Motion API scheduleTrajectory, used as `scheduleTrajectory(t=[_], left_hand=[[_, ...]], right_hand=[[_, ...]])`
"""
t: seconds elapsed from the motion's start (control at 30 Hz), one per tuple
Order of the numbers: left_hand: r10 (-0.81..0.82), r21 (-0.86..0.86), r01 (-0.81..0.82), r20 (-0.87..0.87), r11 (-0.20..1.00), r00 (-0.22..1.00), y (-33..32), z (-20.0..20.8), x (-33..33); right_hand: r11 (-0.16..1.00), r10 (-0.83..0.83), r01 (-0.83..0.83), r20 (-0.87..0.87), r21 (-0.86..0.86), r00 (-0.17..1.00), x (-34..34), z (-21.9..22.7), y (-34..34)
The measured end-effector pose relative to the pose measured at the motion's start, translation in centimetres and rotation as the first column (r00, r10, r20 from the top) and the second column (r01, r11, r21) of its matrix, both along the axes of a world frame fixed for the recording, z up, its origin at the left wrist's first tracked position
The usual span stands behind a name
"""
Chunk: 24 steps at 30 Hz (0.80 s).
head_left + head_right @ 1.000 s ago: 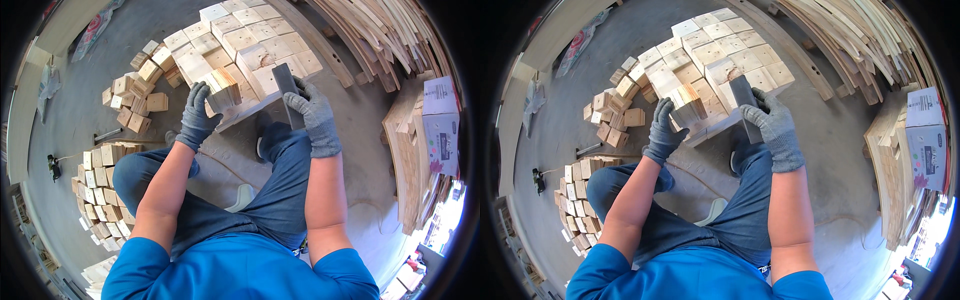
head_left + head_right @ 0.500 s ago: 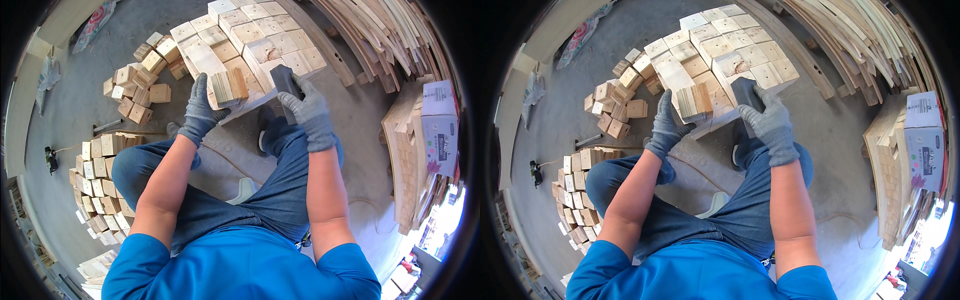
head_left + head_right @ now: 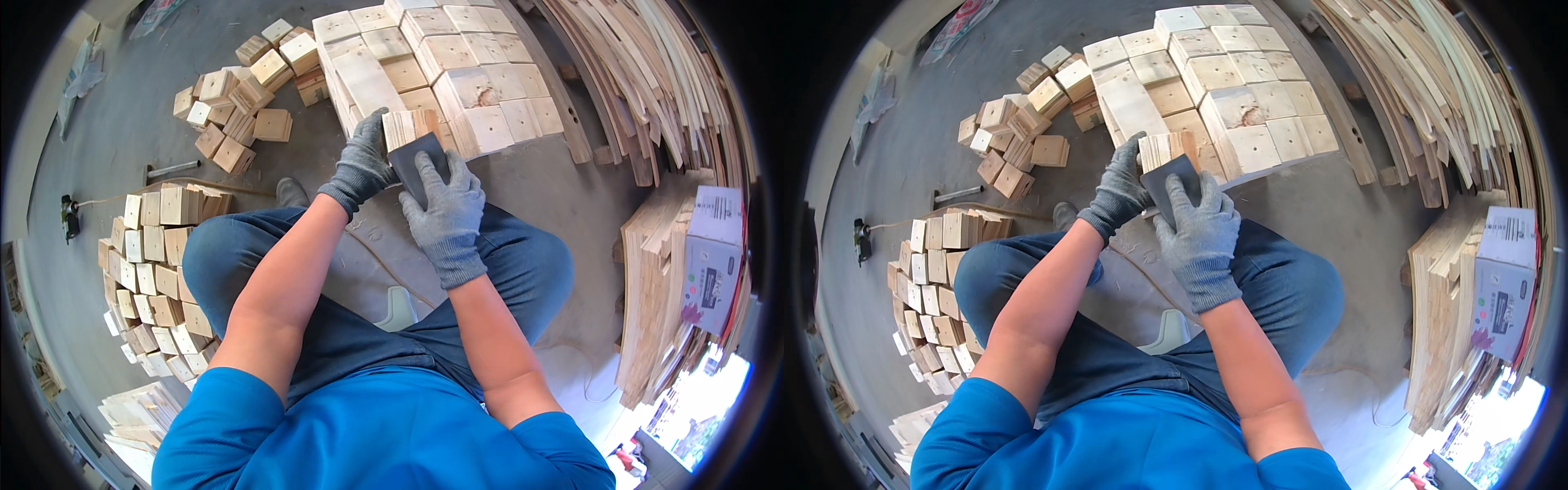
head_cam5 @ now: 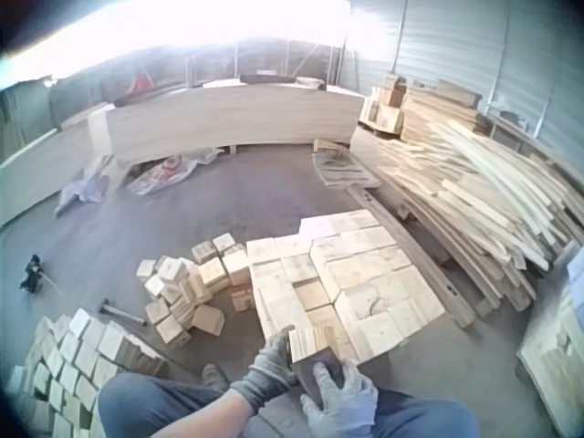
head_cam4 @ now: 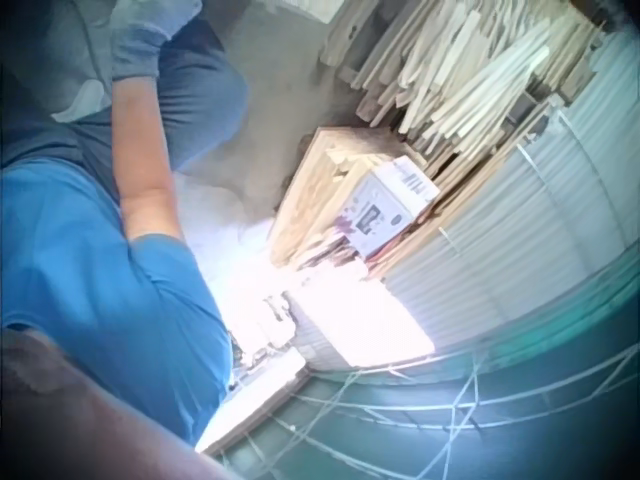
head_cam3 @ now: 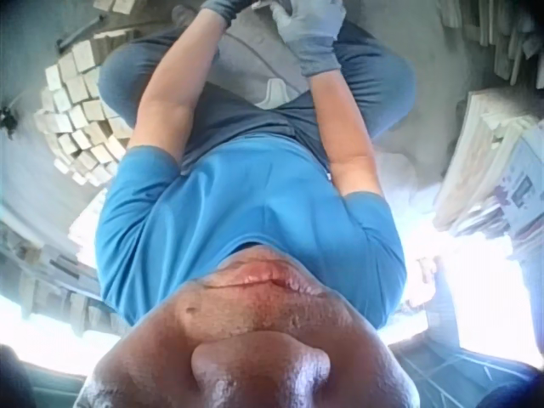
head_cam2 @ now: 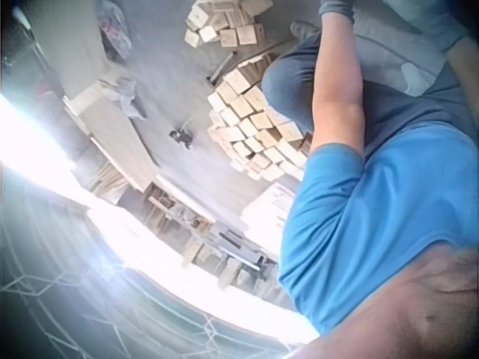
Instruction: The person sits on the floor and sands small wooden blocks using a sanding block. They pick up each block, sand its surfaces, and place it into a pile of finished pieces.
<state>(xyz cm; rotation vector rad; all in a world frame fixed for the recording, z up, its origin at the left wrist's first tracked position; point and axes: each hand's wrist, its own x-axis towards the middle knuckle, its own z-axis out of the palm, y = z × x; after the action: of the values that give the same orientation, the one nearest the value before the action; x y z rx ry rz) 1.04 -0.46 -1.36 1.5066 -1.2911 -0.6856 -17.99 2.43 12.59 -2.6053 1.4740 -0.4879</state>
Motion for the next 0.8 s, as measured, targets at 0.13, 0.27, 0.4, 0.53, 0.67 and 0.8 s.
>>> scheduleTrajectory(t=[0.13,0.27,0.4,0.53,0.67,0.8], left_hand=[[-0.003,0.054,-0.002,0.093,0.999,0.996,0.4,1.8,0.2],[-0.022,0.026,0.019,0.109,0.999,0.994,0.4,2.7,0.1],[0.027,0.015,-0.028,0.091,0.999,0.995,0.2,3.1,0.0],[0.029,0.042,-0.035,0.134,0.998,0.991,0.6,3.0,0.0],[0.002,0.093,-0.011,0.098,0.996,0.995,0.6,3.9,0.1],[0.014,0.09,-0.022,0.09,0.996,0.996,0.5,3.6,0.0]], right_hand=[[0.998,-0.021,0.02,-0.023,-0.054,1.0,3.8,-0.3,-3.4],[0.998,-0.034,0.033,-0.009,-0.06,0.999,6.4,0.1,-9.3],[0.992,-0.126,0.126,-0.044,0.002,0.991,5.1,0.5,-10.2],[0.998,-0.041,0.04,-0.029,-0.049,0.999,2.1,-0.1,-5.5],[0.999,0.005,-0.005,-0.002,-0.041,1.0,-0.3,-0.5,-0.8],[0.999,0.043,-0.043,0.01,-0.034,0.999,-0.9,-1.1,1.3]])
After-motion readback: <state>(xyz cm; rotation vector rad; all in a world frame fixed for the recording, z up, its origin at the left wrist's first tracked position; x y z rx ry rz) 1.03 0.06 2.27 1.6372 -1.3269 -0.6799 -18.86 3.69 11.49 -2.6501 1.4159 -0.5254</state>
